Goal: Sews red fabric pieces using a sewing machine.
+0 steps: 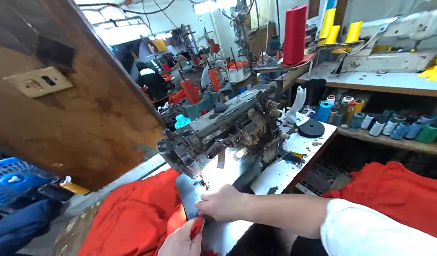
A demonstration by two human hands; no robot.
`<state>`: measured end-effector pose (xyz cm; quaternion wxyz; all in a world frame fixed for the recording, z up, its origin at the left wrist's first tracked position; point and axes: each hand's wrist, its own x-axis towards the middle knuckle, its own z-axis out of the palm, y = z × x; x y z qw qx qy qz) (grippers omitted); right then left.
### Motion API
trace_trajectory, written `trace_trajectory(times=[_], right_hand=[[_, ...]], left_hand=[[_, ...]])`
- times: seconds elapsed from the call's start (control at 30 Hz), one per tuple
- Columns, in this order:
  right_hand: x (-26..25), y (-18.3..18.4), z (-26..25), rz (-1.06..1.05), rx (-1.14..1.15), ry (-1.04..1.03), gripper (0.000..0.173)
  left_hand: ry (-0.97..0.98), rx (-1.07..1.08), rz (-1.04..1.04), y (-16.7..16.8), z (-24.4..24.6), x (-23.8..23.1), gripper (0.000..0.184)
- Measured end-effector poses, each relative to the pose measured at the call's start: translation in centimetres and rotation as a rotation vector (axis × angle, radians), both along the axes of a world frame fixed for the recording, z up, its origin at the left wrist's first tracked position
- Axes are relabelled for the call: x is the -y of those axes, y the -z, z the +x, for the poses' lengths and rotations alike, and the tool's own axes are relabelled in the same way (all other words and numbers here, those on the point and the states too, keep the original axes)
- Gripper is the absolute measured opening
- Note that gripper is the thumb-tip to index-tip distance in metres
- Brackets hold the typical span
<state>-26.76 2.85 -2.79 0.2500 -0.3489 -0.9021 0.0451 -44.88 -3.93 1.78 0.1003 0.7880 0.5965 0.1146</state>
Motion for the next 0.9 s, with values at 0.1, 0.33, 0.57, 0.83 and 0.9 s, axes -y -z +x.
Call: trace_trajectory(times=[0.1,0.33,0.57,0.83,0.9], right_hand=[[-0.2,-1.6,-1.4,-0.159,0.066,-0.057,0.021],[1.9,-1.7,-4.4,-0.045,-0.249,-0.156,0.024],[2.7,-0.9,-14.9,-0.324,0.248,-0.155,0.029],[2.7,-2.1,-18.4,-0.039,0.000,-0.411,0.015],[5.9,-4.2,-17.5,0.080,-0.232,-0.572,0.009]], left_hand=[[0.090,0.029,0.108,1.8,0.9,1.6,0.021],[0.777,0.501,-0.061,12.5,3.7,9.1,0.026],[0.428,0.994,-0.031,13.6,0.6,12.1,0.014],[-0.233,1.235,0.470,11.8,-4.5,14.5,0.011],[-0.326,1.272,0.662,10.4,-6.8,13.9,0.030]])
